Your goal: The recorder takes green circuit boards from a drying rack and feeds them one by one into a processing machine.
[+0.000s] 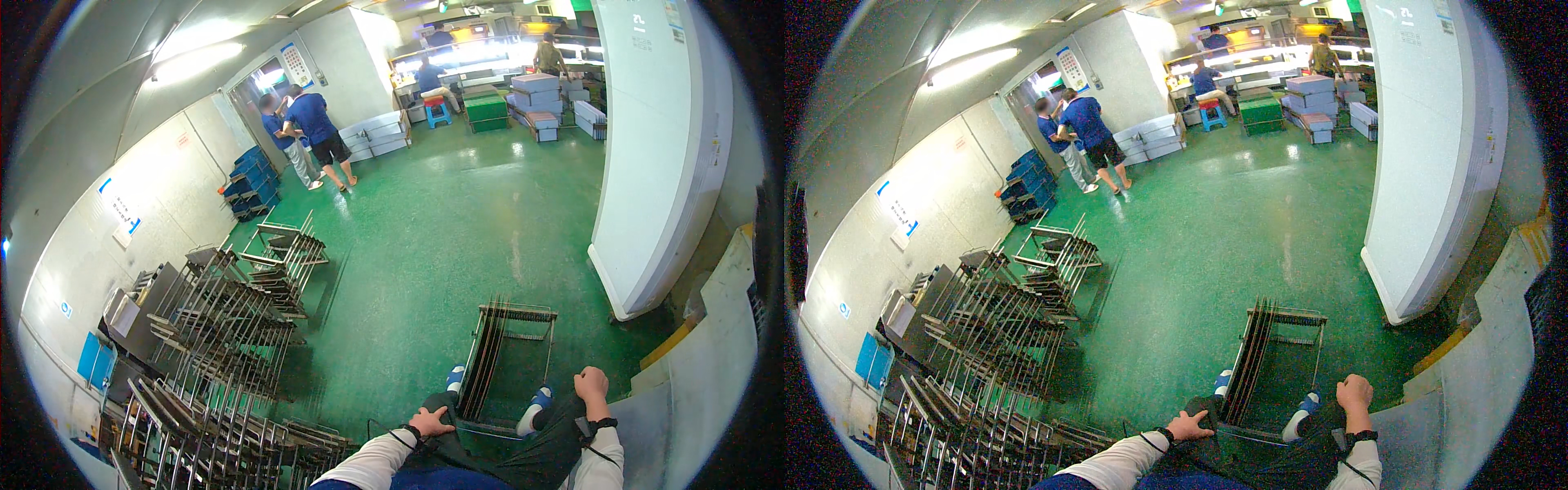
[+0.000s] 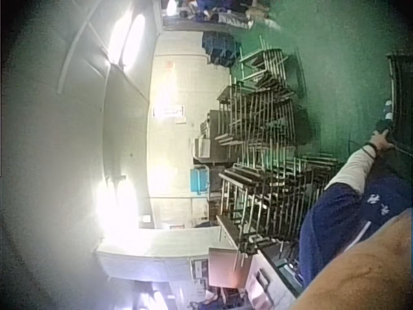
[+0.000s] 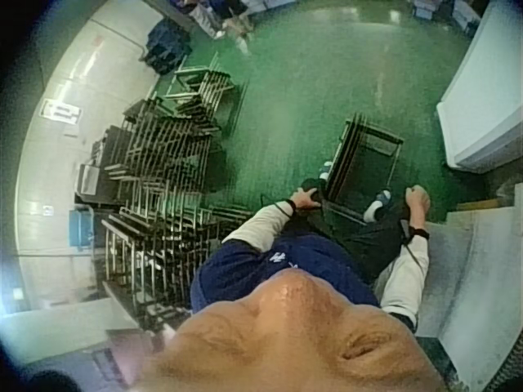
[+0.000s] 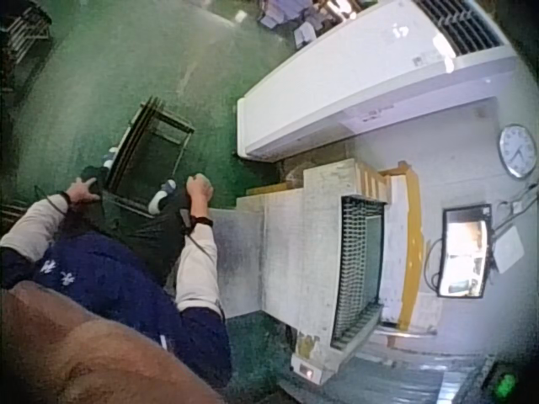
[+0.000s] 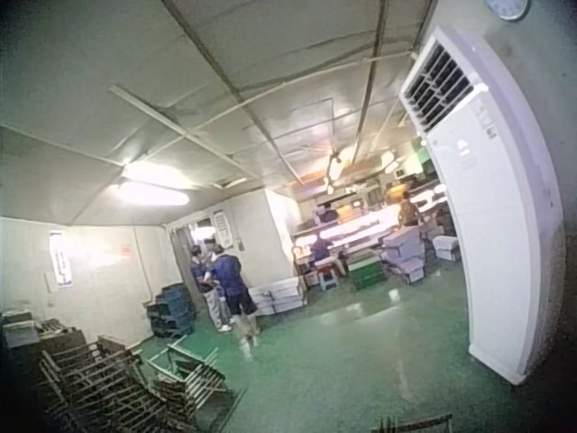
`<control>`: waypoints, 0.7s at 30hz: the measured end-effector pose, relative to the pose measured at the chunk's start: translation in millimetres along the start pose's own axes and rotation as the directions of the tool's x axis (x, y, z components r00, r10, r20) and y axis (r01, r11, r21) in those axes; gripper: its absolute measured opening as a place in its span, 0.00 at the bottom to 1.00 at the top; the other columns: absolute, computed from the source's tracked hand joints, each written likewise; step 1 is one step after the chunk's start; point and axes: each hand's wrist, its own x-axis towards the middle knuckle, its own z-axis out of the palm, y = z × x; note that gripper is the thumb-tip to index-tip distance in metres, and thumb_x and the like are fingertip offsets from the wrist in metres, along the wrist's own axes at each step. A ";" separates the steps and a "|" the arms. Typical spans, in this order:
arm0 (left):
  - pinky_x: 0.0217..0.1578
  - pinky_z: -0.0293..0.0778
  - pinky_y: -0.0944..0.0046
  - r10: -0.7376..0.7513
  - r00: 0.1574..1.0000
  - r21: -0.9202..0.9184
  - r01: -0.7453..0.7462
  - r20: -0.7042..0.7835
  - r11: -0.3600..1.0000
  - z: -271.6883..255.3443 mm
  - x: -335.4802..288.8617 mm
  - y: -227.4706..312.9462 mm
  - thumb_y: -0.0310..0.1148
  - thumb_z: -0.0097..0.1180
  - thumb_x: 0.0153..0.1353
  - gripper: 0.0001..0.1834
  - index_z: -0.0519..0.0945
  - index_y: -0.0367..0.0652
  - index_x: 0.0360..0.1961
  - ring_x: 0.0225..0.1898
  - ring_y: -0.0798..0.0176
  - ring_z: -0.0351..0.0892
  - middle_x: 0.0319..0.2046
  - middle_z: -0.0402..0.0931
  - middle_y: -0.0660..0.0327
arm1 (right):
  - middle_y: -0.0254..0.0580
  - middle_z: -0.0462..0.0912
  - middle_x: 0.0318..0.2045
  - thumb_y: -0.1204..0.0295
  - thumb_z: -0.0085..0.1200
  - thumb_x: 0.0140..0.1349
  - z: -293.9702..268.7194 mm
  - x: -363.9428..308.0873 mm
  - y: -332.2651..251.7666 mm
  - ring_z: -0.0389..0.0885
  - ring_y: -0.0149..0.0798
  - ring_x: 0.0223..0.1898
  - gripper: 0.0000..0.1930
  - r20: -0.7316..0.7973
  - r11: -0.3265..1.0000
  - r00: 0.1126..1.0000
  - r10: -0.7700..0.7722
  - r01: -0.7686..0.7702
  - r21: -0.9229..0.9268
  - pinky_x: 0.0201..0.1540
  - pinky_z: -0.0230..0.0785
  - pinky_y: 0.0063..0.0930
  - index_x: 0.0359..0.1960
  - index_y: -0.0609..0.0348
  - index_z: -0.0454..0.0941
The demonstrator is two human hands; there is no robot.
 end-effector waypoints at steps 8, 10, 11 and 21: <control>0.56 0.69 0.42 -0.016 1.000 0.014 0.016 -0.002 1.000 0.3 0.4 1.2 0.76 0.52 0.48 0.53 0.52 0.70 0.73 0.57 0.26 0.68 0.61 0.56 0.29 | 0.51 0.85 0.36 0.60 0.60 0.55 -4.5 -1.7 -3.7 0.83 0.54 0.42 0.12 0.019 1.000 1.000 0.013 -0.012 -0.011 0.47 0.74 0.46 0.30 0.55 0.85; 0.56 0.70 0.41 -0.009 1.000 0.015 0.009 -0.006 1.000 0.2 0.5 1.1 0.76 0.52 0.48 0.53 0.52 0.70 0.73 0.56 0.25 0.69 0.61 0.56 0.29 | 0.51 0.85 0.36 0.60 0.60 0.55 -3.6 -0.9 -2.7 0.83 0.53 0.42 0.12 0.017 1.000 1.000 0.011 -0.011 -0.017 0.47 0.74 0.46 0.30 0.55 0.85; 0.56 0.70 0.41 -0.010 1.000 0.014 0.010 -0.005 1.000 0.6 0.6 0.6 0.76 0.52 0.48 0.53 0.52 0.70 0.73 0.56 0.25 0.69 0.61 0.56 0.29 | 0.51 0.85 0.36 0.60 0.60 0.55 -2.7 -0.6 -2.4 0.83 0.53 0.42 0.12 0.019 1.000 1.000 0.010 -0.010 -0.018 0.47 0.74 0.45 0.30 0.55 0.85; 0.55 0.70 0.42 -0.011 1.000 0.017 0.011 -0.011 1.000 1.3 0.7 0.3 0.75 0.52 0.48 0.52 0.52 0.70 0.72 0.56 0.26 0.69 0.61 0.57 0.29 | 0.50 0.85 0.35 0.60 0.59 0.54 -3.0 -2.1 -3.2 0.83 0.53 0.41 0.12 -0.005 1.000 1.000 -0.007 0.007 -0.012 0.47 0.74 0.45 0.29 0.55 0.85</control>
